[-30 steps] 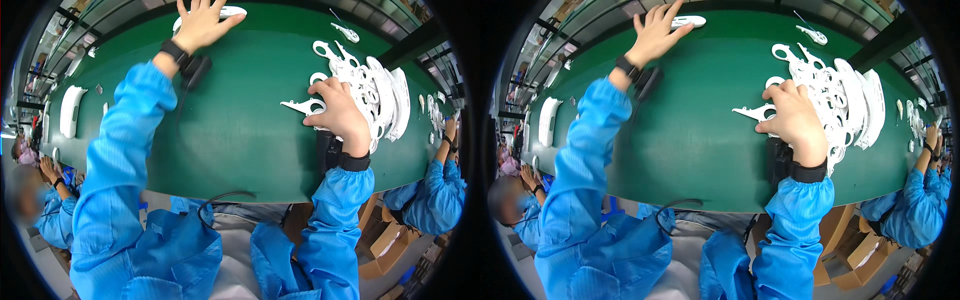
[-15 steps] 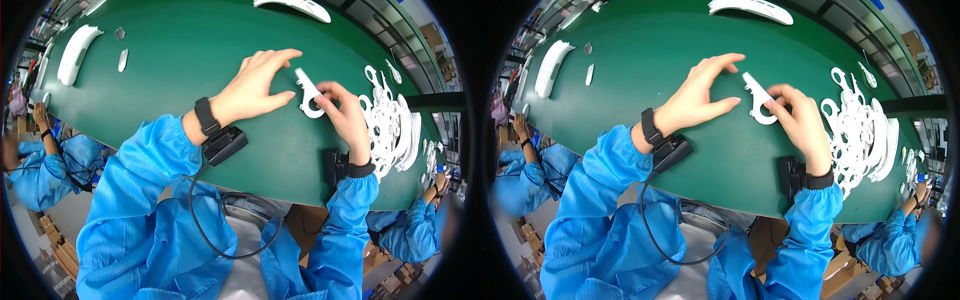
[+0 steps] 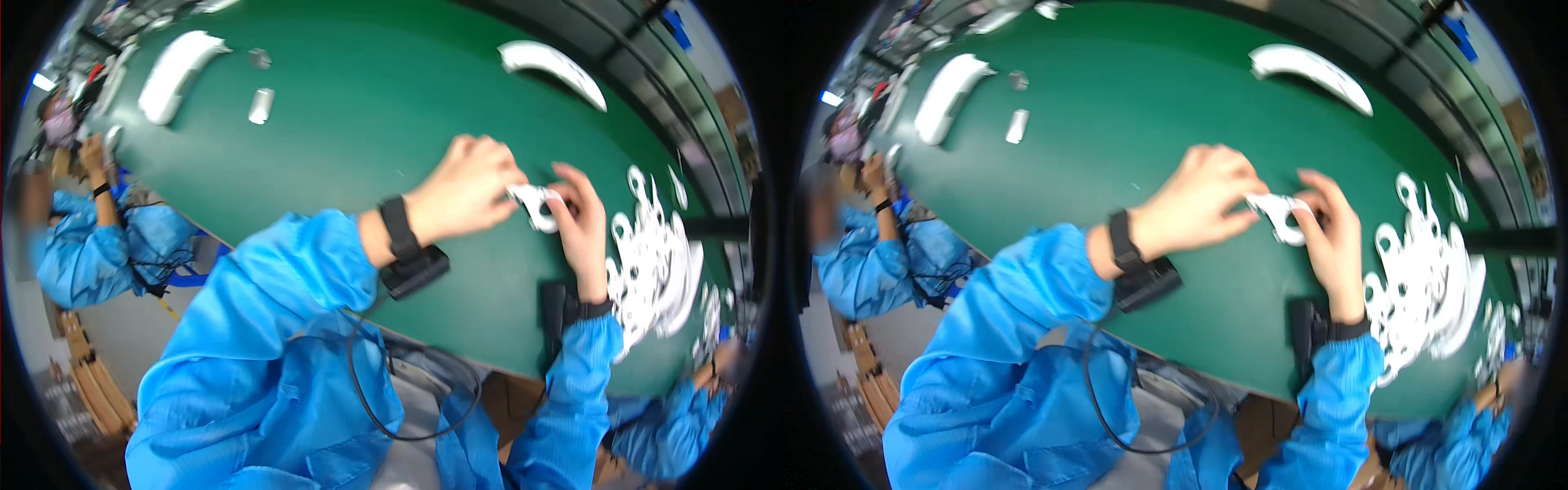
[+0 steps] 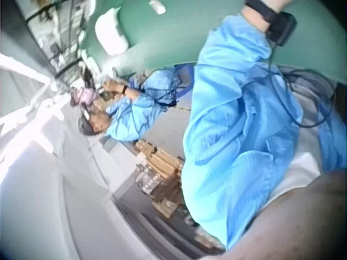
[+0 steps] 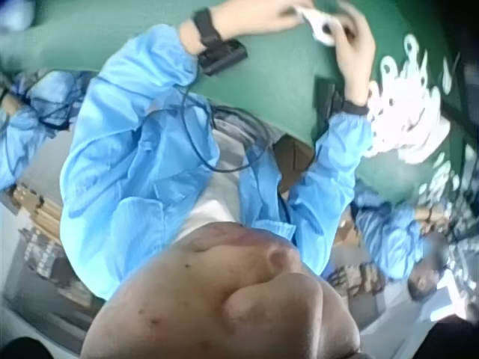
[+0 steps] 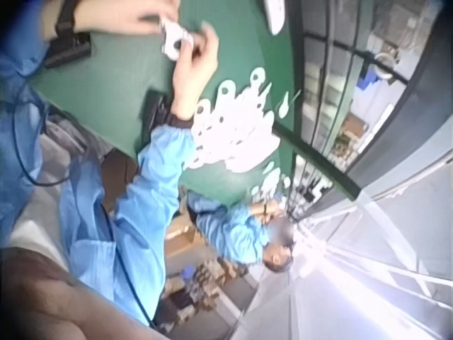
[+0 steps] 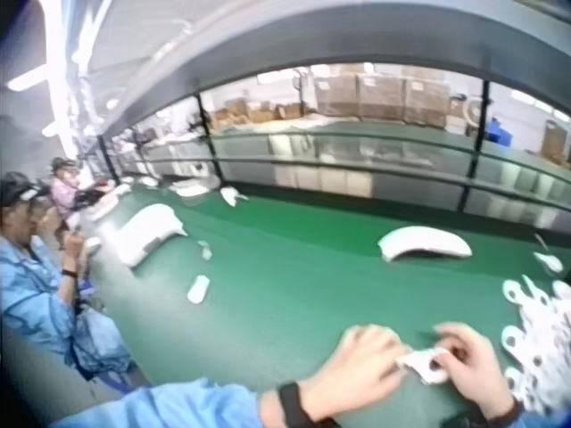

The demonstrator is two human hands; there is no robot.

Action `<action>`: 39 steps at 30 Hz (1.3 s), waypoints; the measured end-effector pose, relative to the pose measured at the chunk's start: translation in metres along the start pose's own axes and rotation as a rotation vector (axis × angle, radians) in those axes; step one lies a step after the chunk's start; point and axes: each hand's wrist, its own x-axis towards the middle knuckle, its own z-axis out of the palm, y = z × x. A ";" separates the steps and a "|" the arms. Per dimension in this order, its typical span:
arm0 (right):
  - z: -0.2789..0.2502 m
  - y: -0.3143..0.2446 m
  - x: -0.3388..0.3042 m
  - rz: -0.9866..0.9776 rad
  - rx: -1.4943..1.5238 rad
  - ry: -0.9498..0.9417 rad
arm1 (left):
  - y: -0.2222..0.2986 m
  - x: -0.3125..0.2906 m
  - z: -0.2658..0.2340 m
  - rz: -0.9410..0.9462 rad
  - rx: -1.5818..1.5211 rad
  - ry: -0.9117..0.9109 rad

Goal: The recorder is assembling small white plastic components on a green factory workbench.

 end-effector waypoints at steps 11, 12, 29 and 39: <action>0.002 0.000 -0.010 0.022 0.043 0.067 | 0.006 -0.001 -0.004 -0.008 -0.189 0.055; 0.002 0.000 -0.009 0.039 0.052 0.049 | 0.006 -0.002 -0.006 -0.030 -0.189 0.035; 0.005 0.003 -0.009 0.065 0.026 0.059 | 0.004 -0.003 -0.004 -0.062 -0.307 0.020; 0.007 -0.016 -0.010 -0.359 -0.491 0.259 | -0.003 0.002 -0.004 -0.194 -0.467 0.060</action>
